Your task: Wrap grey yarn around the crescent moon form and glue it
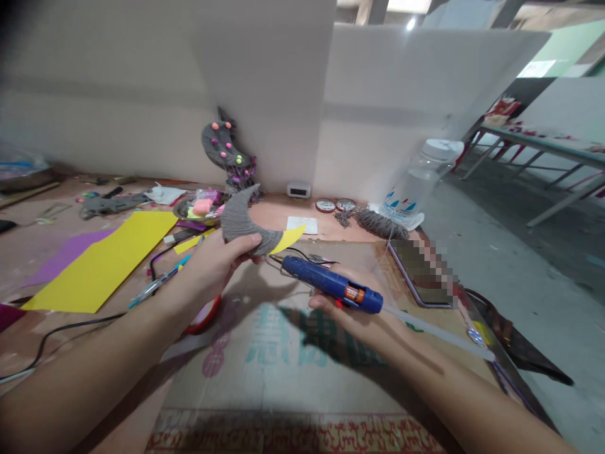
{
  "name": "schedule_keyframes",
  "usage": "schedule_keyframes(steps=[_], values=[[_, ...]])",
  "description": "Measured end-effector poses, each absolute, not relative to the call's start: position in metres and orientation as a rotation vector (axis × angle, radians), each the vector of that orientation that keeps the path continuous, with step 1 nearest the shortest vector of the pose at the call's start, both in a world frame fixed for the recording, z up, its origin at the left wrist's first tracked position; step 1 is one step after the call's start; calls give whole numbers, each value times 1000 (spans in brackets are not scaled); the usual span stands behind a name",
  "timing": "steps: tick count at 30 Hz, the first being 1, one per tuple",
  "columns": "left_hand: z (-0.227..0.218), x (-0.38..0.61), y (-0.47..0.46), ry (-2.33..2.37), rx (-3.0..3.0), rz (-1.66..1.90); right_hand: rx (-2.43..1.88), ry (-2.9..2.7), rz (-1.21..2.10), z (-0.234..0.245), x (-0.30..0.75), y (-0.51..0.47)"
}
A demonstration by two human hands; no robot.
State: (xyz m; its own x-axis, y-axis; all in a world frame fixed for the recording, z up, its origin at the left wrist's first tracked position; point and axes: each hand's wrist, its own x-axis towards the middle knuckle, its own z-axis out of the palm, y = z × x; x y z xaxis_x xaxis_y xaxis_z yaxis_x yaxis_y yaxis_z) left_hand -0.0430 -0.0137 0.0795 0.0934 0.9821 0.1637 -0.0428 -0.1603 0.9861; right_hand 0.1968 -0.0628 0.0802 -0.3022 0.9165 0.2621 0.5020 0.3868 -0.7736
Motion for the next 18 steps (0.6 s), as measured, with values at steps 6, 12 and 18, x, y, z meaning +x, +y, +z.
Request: schedule_keyframes(steps=[6,12,18], values=[[81,-42,-17,996,1364,1234,-1237,-2015,672,76,197,-61],[79,-42,-15,972,1335,1256,-1269,-1988,680,79,197,-61],[80,-42,-16,978,1341,1230,-1268,-2042,585,76,196,-62]])
